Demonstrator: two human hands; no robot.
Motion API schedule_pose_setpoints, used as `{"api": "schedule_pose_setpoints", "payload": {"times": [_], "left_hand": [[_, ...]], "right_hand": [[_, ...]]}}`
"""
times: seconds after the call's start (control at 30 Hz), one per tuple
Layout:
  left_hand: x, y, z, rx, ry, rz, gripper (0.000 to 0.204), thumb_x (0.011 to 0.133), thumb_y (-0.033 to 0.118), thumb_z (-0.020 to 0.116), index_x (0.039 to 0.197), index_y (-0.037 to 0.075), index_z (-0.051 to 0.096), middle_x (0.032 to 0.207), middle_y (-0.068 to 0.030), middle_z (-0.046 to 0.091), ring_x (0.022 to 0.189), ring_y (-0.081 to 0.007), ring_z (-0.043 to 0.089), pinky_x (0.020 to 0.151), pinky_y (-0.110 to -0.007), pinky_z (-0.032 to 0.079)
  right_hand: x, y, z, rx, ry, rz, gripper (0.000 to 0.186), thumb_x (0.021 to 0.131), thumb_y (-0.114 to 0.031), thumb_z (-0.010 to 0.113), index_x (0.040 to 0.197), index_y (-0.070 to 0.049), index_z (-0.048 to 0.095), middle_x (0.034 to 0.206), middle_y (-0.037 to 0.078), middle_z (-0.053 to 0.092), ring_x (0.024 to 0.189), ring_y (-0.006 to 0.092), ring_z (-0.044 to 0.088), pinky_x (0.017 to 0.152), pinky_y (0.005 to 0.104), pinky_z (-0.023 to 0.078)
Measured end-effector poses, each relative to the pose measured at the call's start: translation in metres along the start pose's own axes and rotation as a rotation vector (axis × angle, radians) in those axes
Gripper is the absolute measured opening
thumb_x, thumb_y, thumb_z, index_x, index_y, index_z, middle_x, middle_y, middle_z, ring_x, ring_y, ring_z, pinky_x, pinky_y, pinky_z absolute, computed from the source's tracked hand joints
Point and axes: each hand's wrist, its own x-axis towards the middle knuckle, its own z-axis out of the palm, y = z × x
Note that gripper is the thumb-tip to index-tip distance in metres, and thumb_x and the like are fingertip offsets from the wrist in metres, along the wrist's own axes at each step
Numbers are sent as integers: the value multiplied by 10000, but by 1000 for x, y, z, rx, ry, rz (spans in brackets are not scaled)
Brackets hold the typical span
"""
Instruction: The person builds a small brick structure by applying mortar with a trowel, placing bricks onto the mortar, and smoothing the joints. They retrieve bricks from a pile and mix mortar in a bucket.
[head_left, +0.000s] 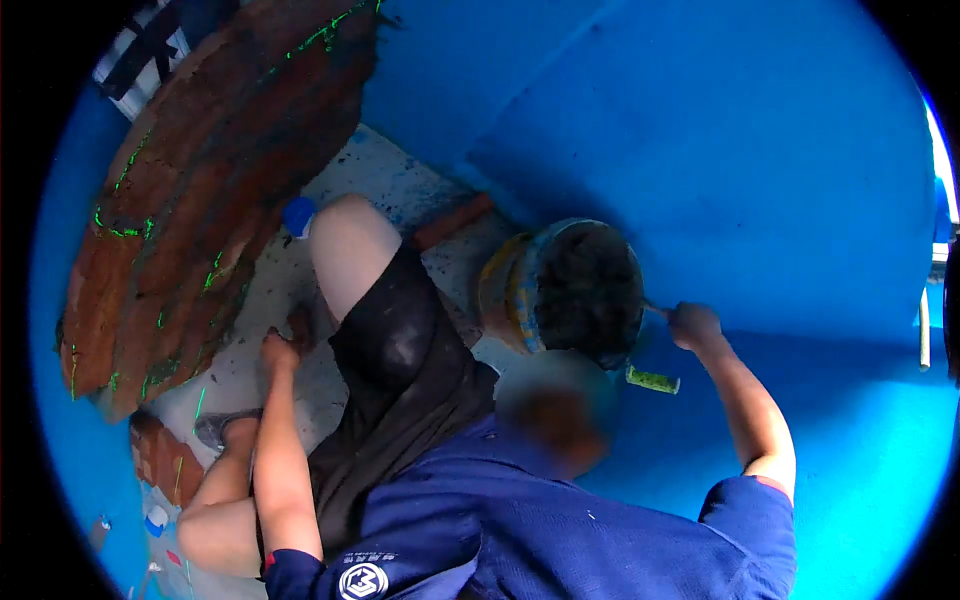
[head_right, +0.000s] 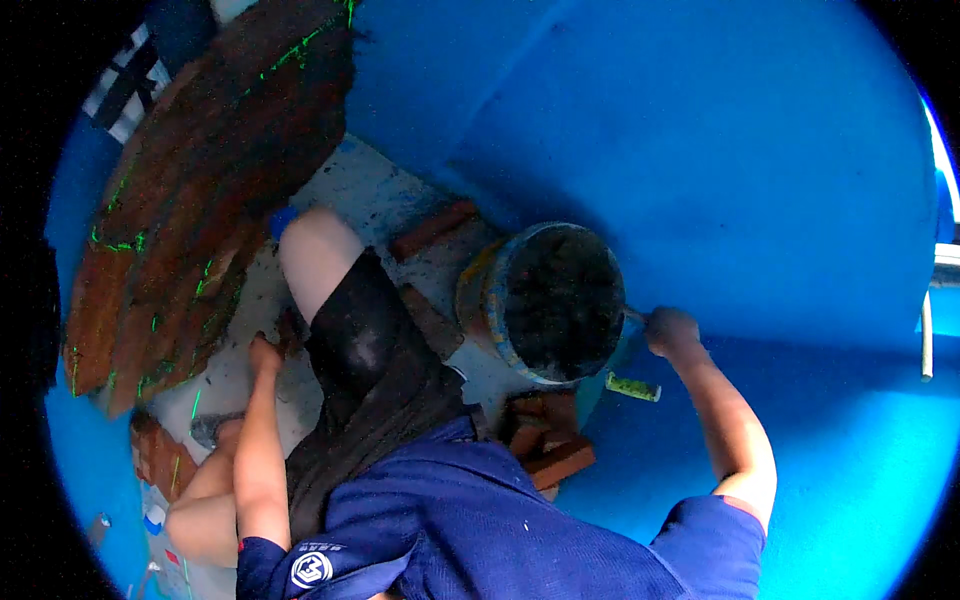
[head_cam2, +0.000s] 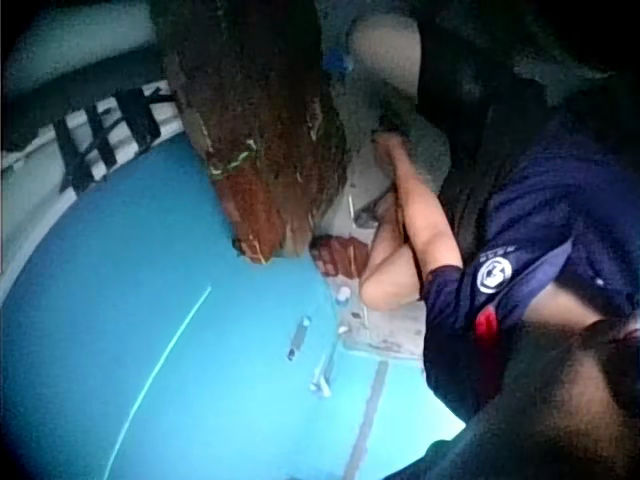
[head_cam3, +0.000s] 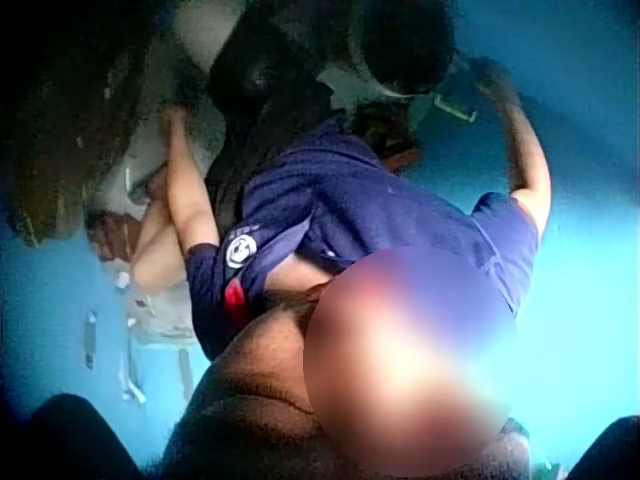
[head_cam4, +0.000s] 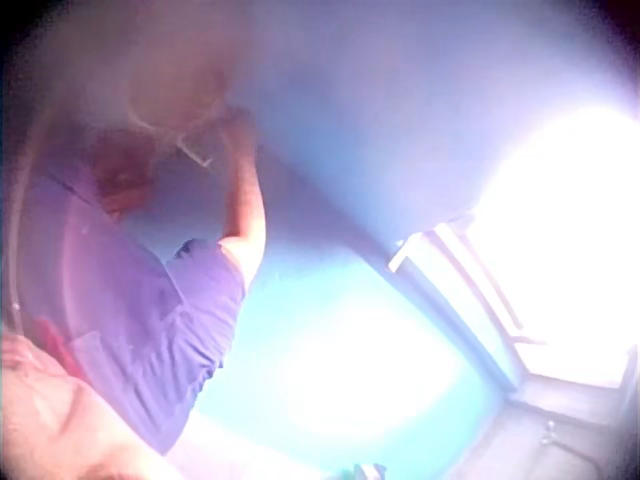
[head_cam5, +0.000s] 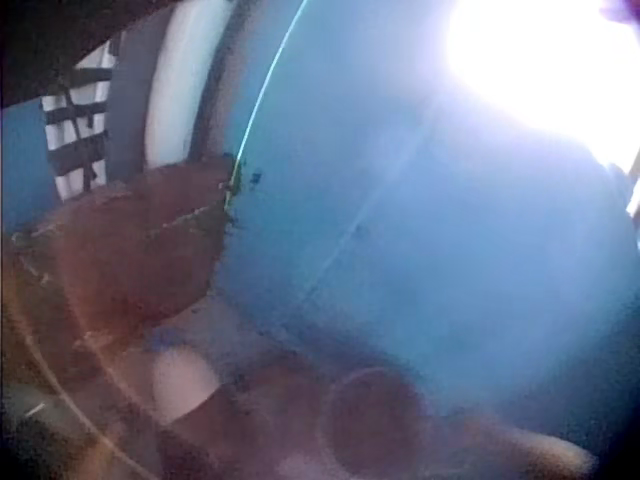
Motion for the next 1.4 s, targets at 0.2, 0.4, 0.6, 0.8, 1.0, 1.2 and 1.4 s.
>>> {"api": "schedule_pose_setpoints", "payload": {"times": [0.2, 0.4, 0.6, 0.8, 1.0, 1.2, 1.4], "left_hand": [[-6, -30, 48, -196, -66, 119, 563, 721, 354, 757, 1043, -74, 584, 1037, -276, 624, 993, -424, 588, 819, -462, 492], [-17, -82, 60, -114, 20, 30, 466, 747, 294, 759, 1049, -27, 605, 1001, -231, 644, 946, -416, 598, 816, -436, 477], [-41, -18, 6, -167, -152, -84, 466, 798, 266, 705, 1154, -6, 579, 1098, -231, 638, 1000, -378, 609, 857, -421, 477], [-43, -20, -9, -141, -121, -44, 412, 787, 262, 690, 1102, 9, 608, 1058, -224, 648, 962, -386, 614, 837, -421, 485], [-38, -21, -6, -135, -103, 30, 361, 777, 258, 675, 1049, 25, 636, 1018, -217, 658, 924, -393, 620, 818, -420, 493], [-39, -10, -20, -306, -98, 16, 290, 757, 185, 721, 950, -2, 613, 817, -132, 664, 779, -249, 634, 729, -357, 497], [-41, -35, -46, -293, -170, -9, 343, 791, 232, 731, 1001, -14, 618, 915, -140, 679, 859, -254, 643, 786, -360, 506]], "right_hand": [[89, 48, 124, -122, -158, -416, 223, 890, -231, 526, 860, -42, 640, 743, 167, 631, 700, 318, 639, 559, 464, 484], [69, -21, 80, 1057, -615, 112, 277, 936, -268, 468, 728, -95, 527, 572, 43, 462, 473, 170, 439, 396, 322, 309], [79, -26, 120, 1818, -1225, 381, 259, 931, -282, 458, 780, -81, 517, 605, 9, 456, 519, 140, 397, 476, 290, 313], [78, -47, 120, 2136, -1390, 360, 243, 907, -294, 472, 775, -97, 526, 625, -11, 462, 526, 135, 423, 493, 284, 347], [53, -60, 102, 2325, -955, 454, 303, 961, -360, 448, 773, -129, 505, 564, -52, 447, 440, 85, 387, 444, 254, 270], [-14, -76, 82, 2074, -373, 253, 380, 966, -484, 443, 796, -154, 526, 559, -39, 422, 430, 116, 359, 424, 270, 288], [-78, -77, 1, 2087, -271, 60, 397, 968, -500, 433, 783, -156, 508, 552, -50, 383, 430, 94, 298, 422, 263, 232]]}}
